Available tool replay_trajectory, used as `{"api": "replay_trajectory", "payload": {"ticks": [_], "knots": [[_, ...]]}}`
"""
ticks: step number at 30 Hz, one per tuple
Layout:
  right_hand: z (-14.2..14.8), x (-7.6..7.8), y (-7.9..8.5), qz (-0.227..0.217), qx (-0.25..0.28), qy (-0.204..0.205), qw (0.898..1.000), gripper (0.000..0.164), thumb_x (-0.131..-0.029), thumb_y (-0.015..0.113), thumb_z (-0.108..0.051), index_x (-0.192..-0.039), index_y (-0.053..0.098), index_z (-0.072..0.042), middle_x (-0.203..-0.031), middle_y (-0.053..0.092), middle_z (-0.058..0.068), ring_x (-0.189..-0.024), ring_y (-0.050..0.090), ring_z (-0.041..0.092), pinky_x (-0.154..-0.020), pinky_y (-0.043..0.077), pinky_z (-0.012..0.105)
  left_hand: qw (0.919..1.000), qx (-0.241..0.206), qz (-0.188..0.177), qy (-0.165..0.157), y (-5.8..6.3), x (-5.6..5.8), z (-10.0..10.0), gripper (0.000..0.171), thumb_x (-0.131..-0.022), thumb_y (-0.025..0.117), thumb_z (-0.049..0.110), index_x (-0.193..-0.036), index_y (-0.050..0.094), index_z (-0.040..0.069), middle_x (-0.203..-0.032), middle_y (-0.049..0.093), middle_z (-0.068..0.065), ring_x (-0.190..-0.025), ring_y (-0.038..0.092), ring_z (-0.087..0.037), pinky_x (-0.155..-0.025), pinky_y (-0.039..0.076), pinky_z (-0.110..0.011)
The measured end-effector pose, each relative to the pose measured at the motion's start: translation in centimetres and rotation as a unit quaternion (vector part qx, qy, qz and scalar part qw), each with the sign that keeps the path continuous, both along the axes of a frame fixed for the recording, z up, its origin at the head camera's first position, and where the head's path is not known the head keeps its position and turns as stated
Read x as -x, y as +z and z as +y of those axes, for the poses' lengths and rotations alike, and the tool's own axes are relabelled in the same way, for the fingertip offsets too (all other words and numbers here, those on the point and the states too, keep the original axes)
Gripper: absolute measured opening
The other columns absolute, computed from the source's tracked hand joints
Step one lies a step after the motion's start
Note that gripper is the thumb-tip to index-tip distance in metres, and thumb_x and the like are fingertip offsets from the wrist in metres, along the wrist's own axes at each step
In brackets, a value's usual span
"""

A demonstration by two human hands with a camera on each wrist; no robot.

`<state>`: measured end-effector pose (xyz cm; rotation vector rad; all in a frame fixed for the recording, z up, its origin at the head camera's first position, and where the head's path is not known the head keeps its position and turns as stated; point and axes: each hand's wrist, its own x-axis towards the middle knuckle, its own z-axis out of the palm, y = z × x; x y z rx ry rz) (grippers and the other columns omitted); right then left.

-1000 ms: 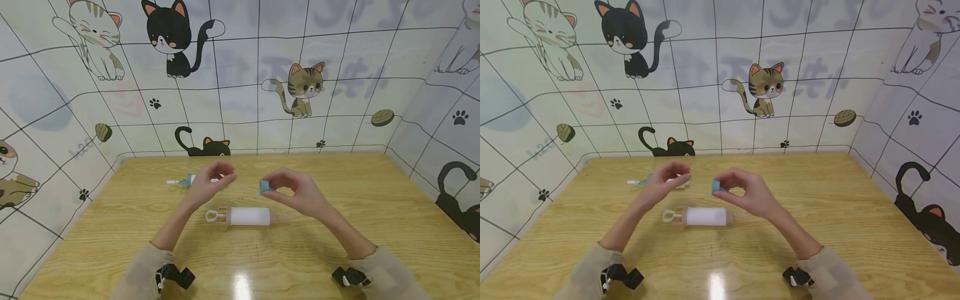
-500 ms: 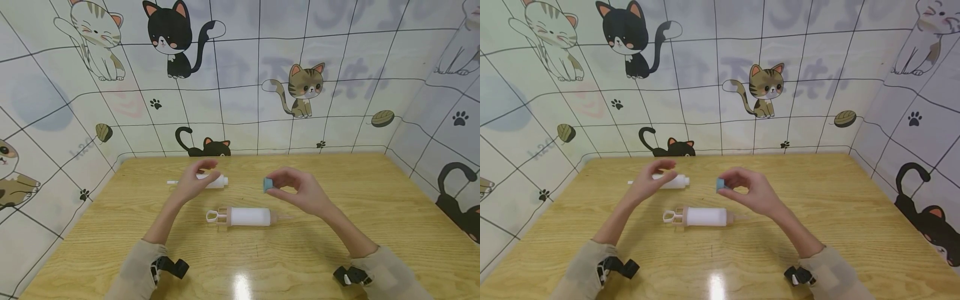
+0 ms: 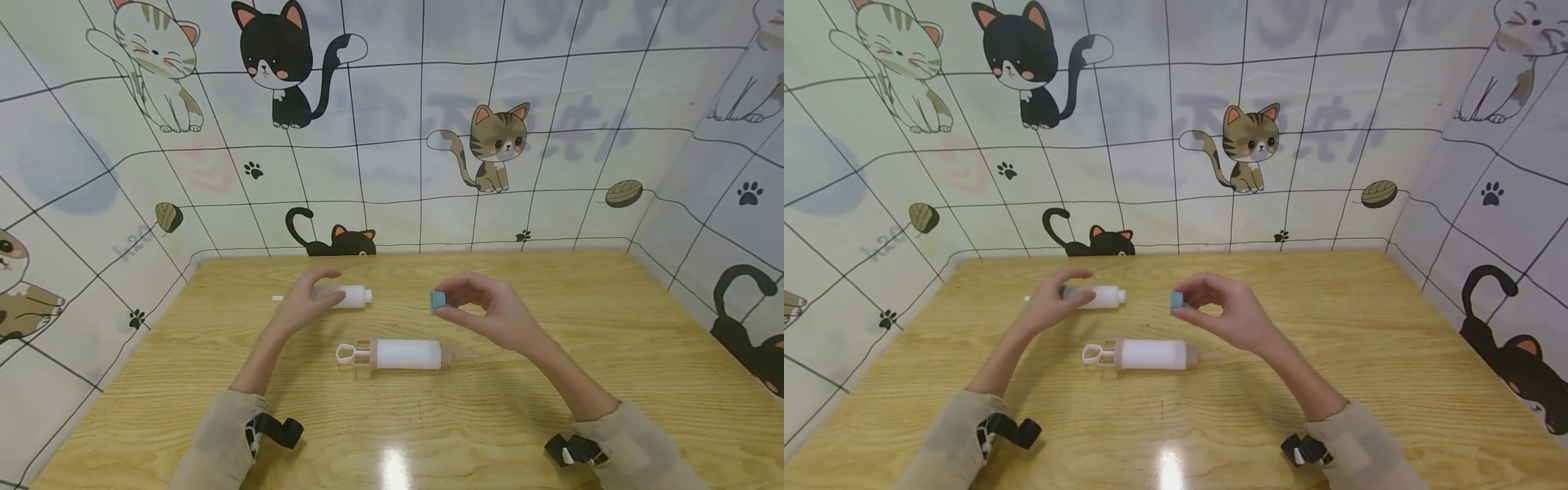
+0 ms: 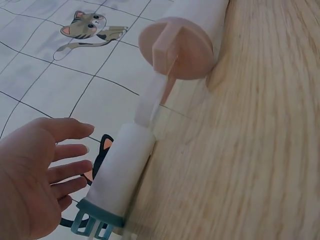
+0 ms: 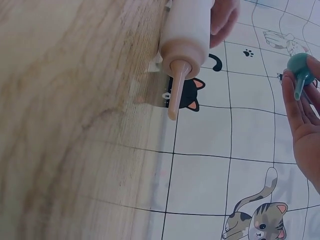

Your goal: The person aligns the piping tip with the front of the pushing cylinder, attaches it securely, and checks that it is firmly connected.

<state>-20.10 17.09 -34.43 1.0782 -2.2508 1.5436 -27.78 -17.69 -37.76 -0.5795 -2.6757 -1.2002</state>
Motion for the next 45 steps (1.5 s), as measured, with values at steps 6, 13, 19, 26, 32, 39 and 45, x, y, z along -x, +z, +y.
{"api": "replay_trajectory", "payload": {"ticks": [6,13,19,26,32,39,45], "knots": [[0.1,0.0,0.0,0.003,0.001,0.002,1.0,0.03,-0.089,0.074,0.004,-0.117,0.068,-0.005,-0.102,0.07,0.006,-0.089,0.068,0.019,-0.08,0.056,0.027,0.9949,0.09,0.045,0.01,-0.8,0.6,-0.5,0.046,-0.09,0.073,0.018,-0.13,0.062,-0.004,-0.134,0.061,-0.022,-0.132,0.049,-0.041,-0.118,0.014,-0.06],[0.2,0.1,0.1,-0.002,-0.001,0.0,1.0,0.03,-0.089,0.074,0.003,-0.117,0.068,-0.005,-0.102,0.07,0.006,-0.089,0.068,0.019,-0.081,0.056,0.027,0.9931,0.106,0.048,0.018,-1.1,0.8,-0.7,0.038,-0.086,0.077,0.011,-0.121,0.068,-0.004,-0.124,0.065,-0.022,-0.117,0.058,-0.043,-0.103,0.04,-0.057],[0.3,0.1,0.1,-0.007,-0.007,-0.008,1.0,0.03,-0.089,0.074,0.002,-0.117,0.068,-0.006,-0.102,0.07,0.004,-0.089,0.068,0.019,-0.08,0.057,0.029,0.9964,0.082,0.018,0.01,-1.2,0.9,-1.0,0.037,-0.082,0.081,0.007,-0.116,0.07,-0.004,-0.119,0.066,-0.02,-0.11,0.06,-0.038,-0.098,0.047,-0.053],[0.4,0.2,0.1,-0.003,-0.01,-0.01,1.0,0.029,-0.089,0.075,0.001,-0.116,0.069,-0.007,-0.101,0.071,0.003,-0.089,0.069,0.019,-0.079,0.057,0.031,0.9963,0.082,-0.024,-0.005,-1.2,0.9,-1.2,0.043,-0.082,0.081,0.007,-0.121,0.066,-0.003,-0.119,0.068,-0.019,-0.11,0.061,-0.035,-0.098,0.047,-0.052],[0.4,0.0,0.2,-0.008,-0.015,-0.017,1.0,0.029,-0.089,0.075,0.0,-0.116,0.068,-0.006,-0.101,0.071,0.002,-0.09,0.069,0.019,-0.08,0.057,0.031,0.9947,0.096,-0.034,-0.008,-1.3,1.0,-1.4,0.047,-0.082,0.081,0.008,-0.124,0.065,-0.006,-0.122,0.067,-0.021,-0.11,0.062,-0.037,-0.097,0.048,-0.053],[0.4,0.0,0.3,-0.012,-0.02,-0.018,1.0,0.028,-0.09,0.075,-0.002,-0.116,0.068,-0.007,-0.101,0.071,0.002,-0.09,0.069,0.018,-0.08,0.057,0.031,0.9963,0.077,-0.039,-0.006,-1.2,0.7,-1.5,0.049,-0.081,0.084,0.01,-0.124,0.066,-0.004,-0.121,0.068,-0.019,-0.11,0.062,-0.036,-0.097,0.048,-0.052],[0.6,0.2,0.1,-0.008,-0.021,-0.021,1.0,0.028,-0.089,0.075,-0.001,-0.116,0.068,-0.007,-0.1,0.071,0.001,-0.089,0.069,0.018,-0.08,0.056,0.027,0.9977,0.062,-0.026,-0.003,-0.5,0.4,-1.1,0.049,-0.081,0.084,0.015,-0.125,0.067,0.002,-0.12,0.069,-0.015,-0.107,0.062,-0.032,-0.095,0.047,-0.051]]}}
